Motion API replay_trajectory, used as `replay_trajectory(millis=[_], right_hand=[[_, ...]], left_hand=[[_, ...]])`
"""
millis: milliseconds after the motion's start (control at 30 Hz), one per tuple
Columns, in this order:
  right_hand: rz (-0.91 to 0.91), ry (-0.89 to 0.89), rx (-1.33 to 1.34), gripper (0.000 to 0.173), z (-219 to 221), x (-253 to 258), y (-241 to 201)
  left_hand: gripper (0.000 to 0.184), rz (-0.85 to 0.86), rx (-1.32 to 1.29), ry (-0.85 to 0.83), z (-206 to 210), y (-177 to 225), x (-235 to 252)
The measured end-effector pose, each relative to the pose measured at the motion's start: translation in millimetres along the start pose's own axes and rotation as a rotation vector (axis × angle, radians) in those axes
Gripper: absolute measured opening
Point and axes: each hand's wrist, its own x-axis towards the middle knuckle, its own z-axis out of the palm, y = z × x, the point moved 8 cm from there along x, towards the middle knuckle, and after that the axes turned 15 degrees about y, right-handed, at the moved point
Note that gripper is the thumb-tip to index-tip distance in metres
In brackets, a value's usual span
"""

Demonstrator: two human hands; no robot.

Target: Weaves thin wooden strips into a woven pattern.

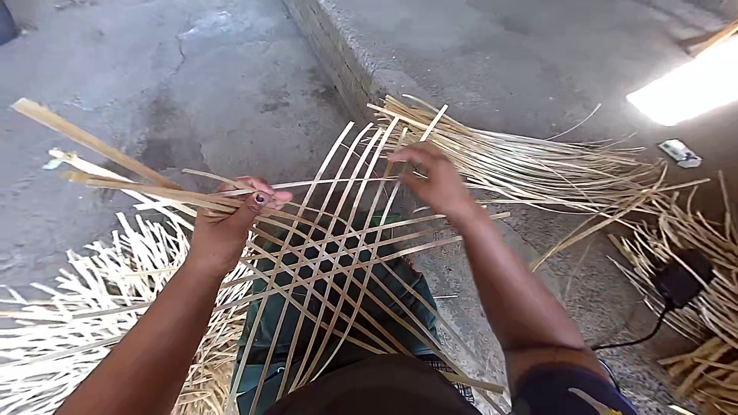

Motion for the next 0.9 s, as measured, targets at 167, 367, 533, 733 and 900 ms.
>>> replay_trajectory(millis=[167,367,533,733,900], right_hand=[[0.19,-0.266,-0.183,0.038,-30,-24,93],[0.191,-0.085,-0.102,0.024,-22,-33,116],[0.082,-0.124,0.031,0.027,-22,-29,115],[0.174,-0.133,0.125,0.021,-34,-31,121],[0.065,-0.159,0.096,0.025,-54,-19,108]], left_hand=[[0.015,-0.005,0.012,0.005,3,-1,3],[0.013,-0.007,-0.051,-0.028,7,1,6],[0.014,0.018,-0.071,-0.051,10,7,4],[0.017,-0.007,-0.053,0.006,9,5,5],[0.07,-0.018,-0.009,-0.024,10,4,4]])
